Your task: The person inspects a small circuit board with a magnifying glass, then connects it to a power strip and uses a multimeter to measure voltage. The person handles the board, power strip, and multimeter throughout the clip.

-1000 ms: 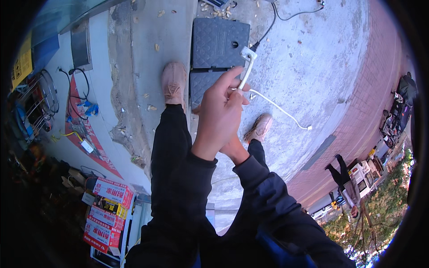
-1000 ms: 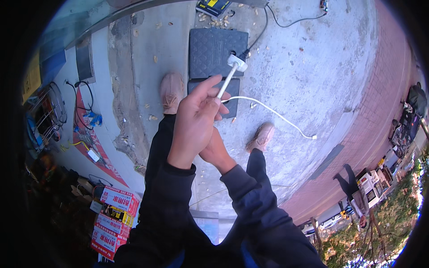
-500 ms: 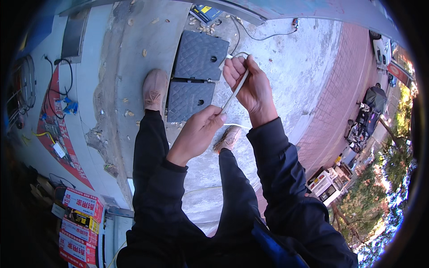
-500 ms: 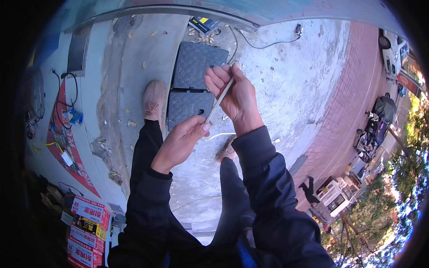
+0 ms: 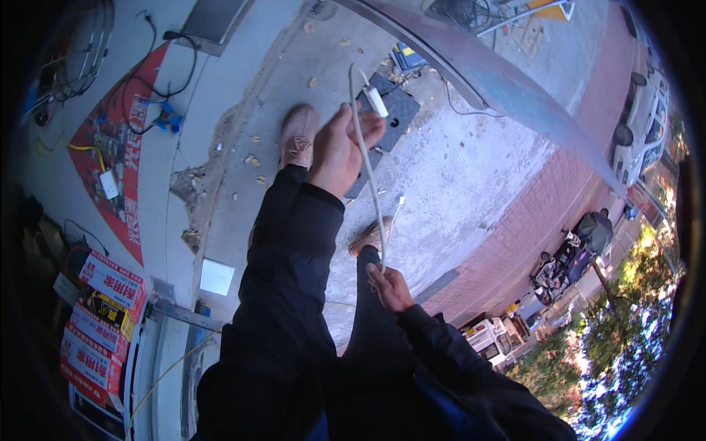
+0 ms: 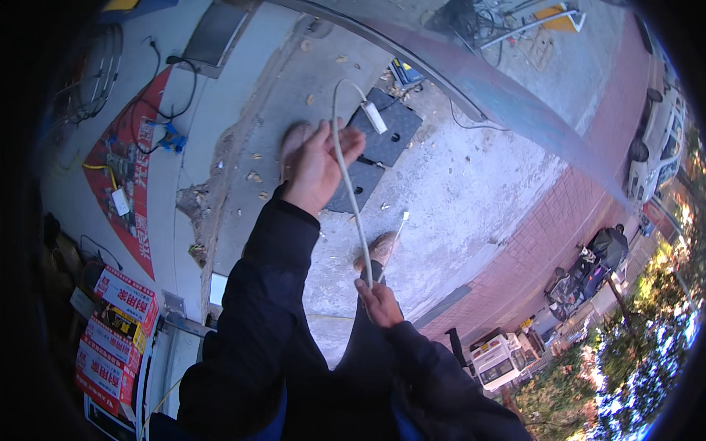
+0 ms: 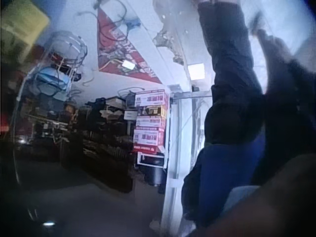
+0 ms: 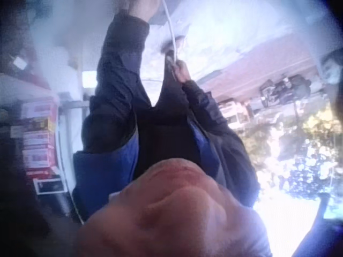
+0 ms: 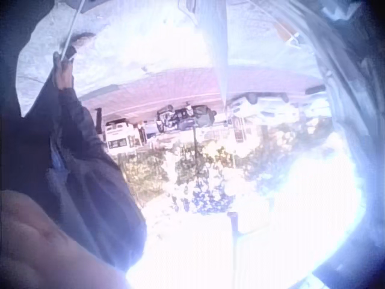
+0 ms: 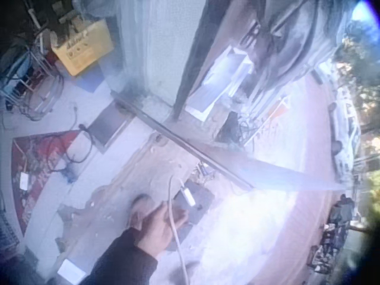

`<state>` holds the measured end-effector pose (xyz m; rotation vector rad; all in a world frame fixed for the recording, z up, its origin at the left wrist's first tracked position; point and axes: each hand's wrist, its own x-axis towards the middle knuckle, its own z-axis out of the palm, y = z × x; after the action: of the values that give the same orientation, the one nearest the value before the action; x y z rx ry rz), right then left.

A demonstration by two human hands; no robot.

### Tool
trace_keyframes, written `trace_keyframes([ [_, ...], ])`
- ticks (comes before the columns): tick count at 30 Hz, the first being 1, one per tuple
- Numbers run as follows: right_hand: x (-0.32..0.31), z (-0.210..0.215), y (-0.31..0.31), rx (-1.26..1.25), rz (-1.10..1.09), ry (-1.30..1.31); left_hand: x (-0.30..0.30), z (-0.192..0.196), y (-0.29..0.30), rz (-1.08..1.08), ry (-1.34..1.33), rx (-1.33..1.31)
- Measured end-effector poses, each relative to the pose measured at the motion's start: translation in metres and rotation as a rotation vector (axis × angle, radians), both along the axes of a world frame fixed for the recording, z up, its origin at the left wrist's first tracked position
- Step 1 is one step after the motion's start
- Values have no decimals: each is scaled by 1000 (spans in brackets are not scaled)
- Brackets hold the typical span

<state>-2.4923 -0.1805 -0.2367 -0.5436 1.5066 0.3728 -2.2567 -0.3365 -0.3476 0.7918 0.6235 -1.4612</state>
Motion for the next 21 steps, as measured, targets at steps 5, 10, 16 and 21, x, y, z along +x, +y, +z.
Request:
trace_keyframes([
  [5, 92, 78, -85, -182, -317, -196, -29, 58, 87, -517, 164, -4],
  [10, 176, 125, -149, -312, -576, -298, -13, 185, 189, -736, -2, -300],
  [16, 202, 169, -96, -244, -372, -544, 44, 269, 191, -523, -328, -185],
  [21, 176, 198, 14, -312, 67, -677, 106, 269, 172, -152, -107, -72],
])
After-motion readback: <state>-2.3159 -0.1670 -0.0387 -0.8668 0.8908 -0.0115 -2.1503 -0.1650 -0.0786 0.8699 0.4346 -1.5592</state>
